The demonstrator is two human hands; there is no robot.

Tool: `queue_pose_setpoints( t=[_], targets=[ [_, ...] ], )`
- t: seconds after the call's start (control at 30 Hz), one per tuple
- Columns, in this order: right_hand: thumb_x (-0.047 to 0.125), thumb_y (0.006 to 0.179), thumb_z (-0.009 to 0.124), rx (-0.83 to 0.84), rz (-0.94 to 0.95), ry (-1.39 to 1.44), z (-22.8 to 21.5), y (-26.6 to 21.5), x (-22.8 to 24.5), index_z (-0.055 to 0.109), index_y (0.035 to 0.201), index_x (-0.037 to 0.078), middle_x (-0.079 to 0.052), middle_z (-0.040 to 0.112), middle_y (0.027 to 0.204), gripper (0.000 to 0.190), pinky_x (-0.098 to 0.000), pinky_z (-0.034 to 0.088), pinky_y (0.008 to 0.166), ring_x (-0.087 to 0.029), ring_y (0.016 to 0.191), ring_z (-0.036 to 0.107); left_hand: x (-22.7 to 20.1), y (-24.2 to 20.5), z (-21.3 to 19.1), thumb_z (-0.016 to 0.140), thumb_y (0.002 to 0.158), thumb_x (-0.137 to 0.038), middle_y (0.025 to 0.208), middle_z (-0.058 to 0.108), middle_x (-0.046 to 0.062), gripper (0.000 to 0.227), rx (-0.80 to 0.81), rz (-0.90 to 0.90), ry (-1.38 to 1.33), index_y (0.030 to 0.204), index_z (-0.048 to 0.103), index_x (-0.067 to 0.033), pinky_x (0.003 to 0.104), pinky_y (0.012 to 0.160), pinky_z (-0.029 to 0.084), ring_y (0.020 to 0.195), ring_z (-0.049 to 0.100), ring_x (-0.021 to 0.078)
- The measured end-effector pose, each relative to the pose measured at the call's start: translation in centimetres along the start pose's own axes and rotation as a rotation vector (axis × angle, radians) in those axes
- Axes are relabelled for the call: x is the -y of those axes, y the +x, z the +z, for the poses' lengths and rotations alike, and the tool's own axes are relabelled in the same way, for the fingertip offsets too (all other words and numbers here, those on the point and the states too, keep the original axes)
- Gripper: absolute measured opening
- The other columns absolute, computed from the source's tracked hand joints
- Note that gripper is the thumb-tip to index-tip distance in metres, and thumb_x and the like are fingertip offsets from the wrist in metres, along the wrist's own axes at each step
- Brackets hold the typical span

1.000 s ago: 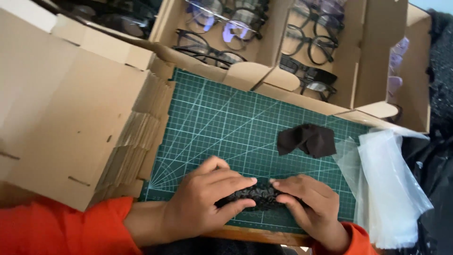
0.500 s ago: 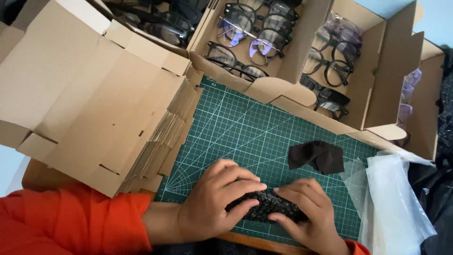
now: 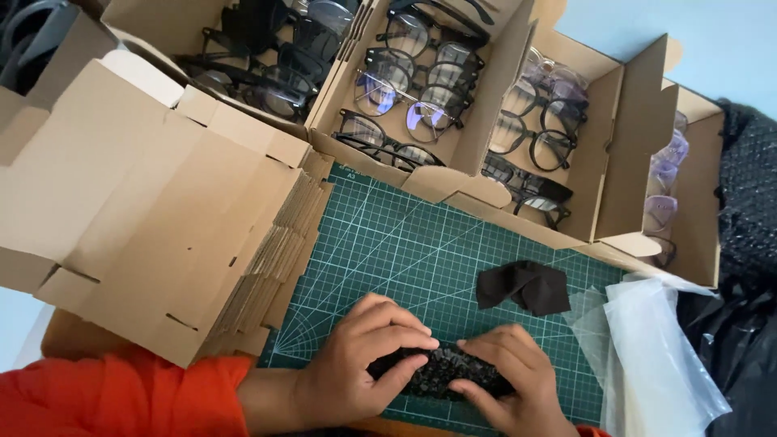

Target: The person cleans a pair of eyeglasses using a black cloth, wiping the lenses and frame. They then place the glasses into a small plastic bag, wrap the bag in bubble wrap, and place it into a small cardboard box.

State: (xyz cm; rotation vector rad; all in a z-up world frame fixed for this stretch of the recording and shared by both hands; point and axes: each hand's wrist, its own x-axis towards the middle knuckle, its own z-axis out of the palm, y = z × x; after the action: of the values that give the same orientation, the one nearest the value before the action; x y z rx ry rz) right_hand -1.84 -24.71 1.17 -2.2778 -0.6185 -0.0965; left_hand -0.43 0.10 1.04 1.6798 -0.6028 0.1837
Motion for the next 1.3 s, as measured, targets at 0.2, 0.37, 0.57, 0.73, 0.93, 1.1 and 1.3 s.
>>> queue_pose_setpoints(
  t=[0.2, 0.37, 0.57, 0.73, 0.93, 1.1, 1.3],
  targets=[
    [0.042, 0.084, 0.076, 0.004, -0.033, -0.028, 0.0, 0.0, 0.1, 0.074, 0.103, 0.01, -0.003, 0.077, 0.095, 0.038, -0.0334, 0.056, 0.076, -0.019, 0.083, 0.07, 0.0, -0.1, -0.1, 0.067, 0.095, -0.014, 0.102, 0.071, 0.008, 0.014, -0.004, 0.015, 0.019, 0.107, 0.072, -0.0079, 0.036, 0.085, 0.049, 0.092, 0.065, 0.0245],
    [0.042, 0.085, 0.075, 0.015, -0.051, -0.051, -0.2, 0.1, 0.0, 0.073, 0.103, 0.01, -0.002, 0.074, 0.093, 0.036, -0.0328, 0.055, 0.077, -0.019, 0.083, 0.069, 0.0, 0.3, -0.3, 0.065, 0.097, -0.015, 0.102, 0.069, 0.01, 0.016, 0.027, 0.041, 0.02, 0.108, 0.072, -0.0061, 0.037, 0.085, 0.047, 0.092, 0.063, 0.0255],
    [0.041, 0.087, 0.074, 0.063, -0.061, -0.043, -1.0, 0.1, -0.6, 0.074, 0.107, 0.009, -0.004, 0.075, 0.095, 0.038, -0.0354, 0.056, 0.077, -0.022, 0.085, 0.07, 0.5, 0.7, 0.0, 0.066, 0.096, -0.015, 0.099, 0.07, 0.009, 0.014, -0.026, 0.015, 0.006, 0.108, 0.071, -0.0077, 0.036, 0.084, 0.052, 0.093, 0.064, 0.0242],
    [0.042, 0.088, 0.072, 0.036, -0.091, 0.023, -1.6, 1.4, -1.5, 0.073, 0.105, 0.006, -0.005, 0.076, 0.096, 0.04, -0.0343, 0.056, 0.078, -0.022, 0.084, 0.07, 1.2, 1.9, 0.0, 0.066, 0.095, -0.012, 0.098, 0.069, 0.009, 0.014, -0.002, -0.004, 0.016, 0.106, 0.072, -0.0062, 0.035, 0.083, 0.053, 0.092, 0.064, 0.0236],
    [0.038, 0.087, 0.074, -0.009, -0.05, 0.068, -1.6, 1.8, -1.8, 0.073, 0.103, 0.005, -0.007, 0.077, 0.096, 0.037, -0.0334, 0.057, 0.079, -0.021, 0.083, 0.07, 1.7, 2.2, 0.2, 0.065, 0.096, -0.012, 0.096, 0.069, 0.009, 0.014, 0.011, 0.005, 0.023, 0.108, 0.071, -0.0059, 0.036, 0.083, 0.052, 0.091, 0.063, 0.024],
    [0.038, 0.087, 0.073, 0.004, -0.05, 0.082, -1.6, 1.8, -1.9, 0.074, 0.102, 0.005, -0.008, 0.078, 0.097, 0.036, -0.0357, 0.056, 0.08, -0.023, 0.083, 0.07, 1.8, 2.2, 0.2, 0.064, 0.098, -0.012, 0.098, 0.071, 0.011, 0.013, -0.031, 0.041, 0.036, 0.107, 0.072, -0.0054, 0.038, 0.084, 0.053, 0.092, 0.066, 0.0255],
    [0.032, 0.084, 0.076, -0.024, -0.04, 0.038, -1.1, 1.3, -2.3, 0.073, 0.102, 0.005, -0.008, 0.077, 0.097, 0.033, -0.0338, 0.056, 0.081, -0.022, 0.084, 0.071, -0.6, 2.2, -2.0, 0.066, 0.1, -0.007, 0.112, 0.068, 0.016, 0.015, 0.014, 0.387, 0.329, 0.113, 0.07, 0.0001, 0.048, 0.096, 0.054, 0.1, 0.067, 0.0322]
  ],
)
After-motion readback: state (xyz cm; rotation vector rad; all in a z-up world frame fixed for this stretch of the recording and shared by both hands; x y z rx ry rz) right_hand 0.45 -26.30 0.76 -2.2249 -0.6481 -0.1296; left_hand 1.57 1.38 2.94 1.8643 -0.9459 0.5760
